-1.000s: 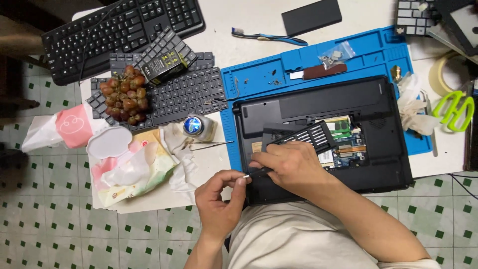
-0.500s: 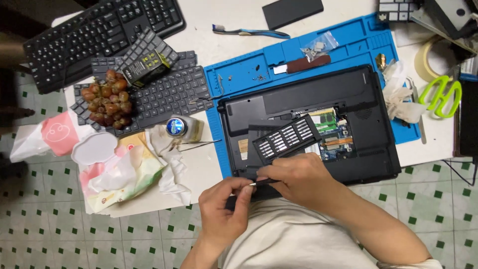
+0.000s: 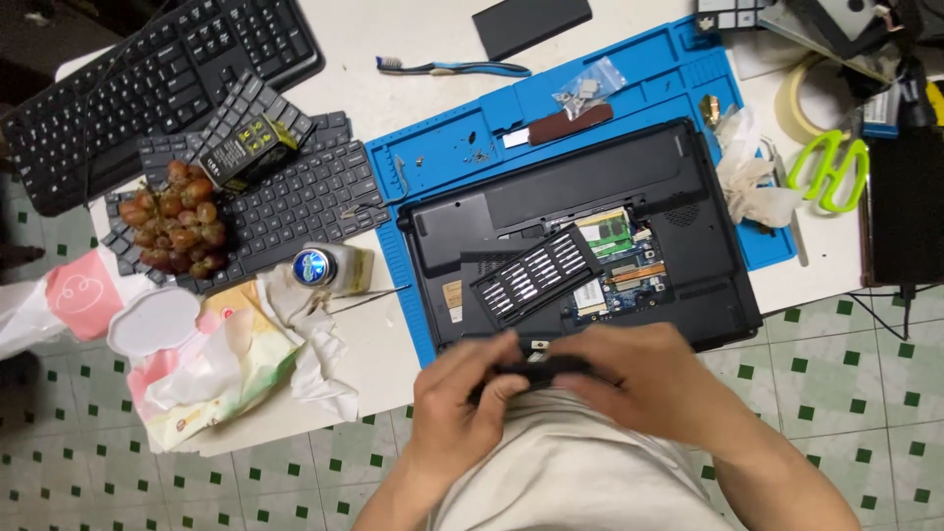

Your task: Disassembling a laptop by removing the back casing and using a small tool to manipulate internal components.

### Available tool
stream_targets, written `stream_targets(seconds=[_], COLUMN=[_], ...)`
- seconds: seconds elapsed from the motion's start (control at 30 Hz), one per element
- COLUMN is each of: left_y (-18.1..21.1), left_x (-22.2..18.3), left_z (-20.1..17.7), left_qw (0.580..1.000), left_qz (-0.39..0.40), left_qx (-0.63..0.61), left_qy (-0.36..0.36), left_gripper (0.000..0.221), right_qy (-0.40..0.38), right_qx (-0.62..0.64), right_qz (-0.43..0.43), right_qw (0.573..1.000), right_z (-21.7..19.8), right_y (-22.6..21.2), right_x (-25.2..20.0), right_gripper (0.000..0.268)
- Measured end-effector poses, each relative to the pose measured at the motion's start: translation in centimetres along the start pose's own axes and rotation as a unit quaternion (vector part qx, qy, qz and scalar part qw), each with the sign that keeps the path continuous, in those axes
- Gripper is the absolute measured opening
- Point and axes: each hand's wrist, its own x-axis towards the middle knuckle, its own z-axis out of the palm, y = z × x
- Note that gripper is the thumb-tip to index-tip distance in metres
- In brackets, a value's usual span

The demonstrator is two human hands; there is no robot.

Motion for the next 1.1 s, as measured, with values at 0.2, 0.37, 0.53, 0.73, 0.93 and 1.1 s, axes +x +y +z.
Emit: stream_targets(seconds=[0.2,0.37,0.53,0.73,0.93,1.1], left_y=[-3.8,-5.0,-6.0,-5.0,-7.0,-13.6], left_x=[2.9,4.2,4.9,9.1,22.6,32.9], left_z=[2.7,3.9,4.0,2.6,2.7,3.5], left_qw=[0.963,0.943,0.939,0.950,0.932,0.943], left_qz=[0.036,0.061,0.124,0.134,0.164,0.120], left_qx=[0.245,0.305,0.296,0.258,0.311,0.303], left_qy=[-0.110,-0.121,-0.126,-0.111,-0.085,-0.068], left_gripper=[0.072,0.065,0.054,0.048,0.044,0.036], right_qy=[0.184,0.264,0.333,0.445,0.490,0.506], right_qx=[0.000,0.000,0.004,0.022,-0.030,-0.013], right_qz=[0.046,0.113,0.206,0.196,0.138,0.138], right_qw=[0.982,0.958,0.920,0.873,0.860,0.851], right_z=[-1.7,-2.9,-2.9,-0.8,0.8,1.8], right_y=[4.0,7.7,12.8,17.0,19.2,21.8], right_x=[-2.5,-4.8,-6.7,-7.1,-7.0,-8.7], right_gripper=[0.022,0.019,0.019,0.019,0.017,0.024])
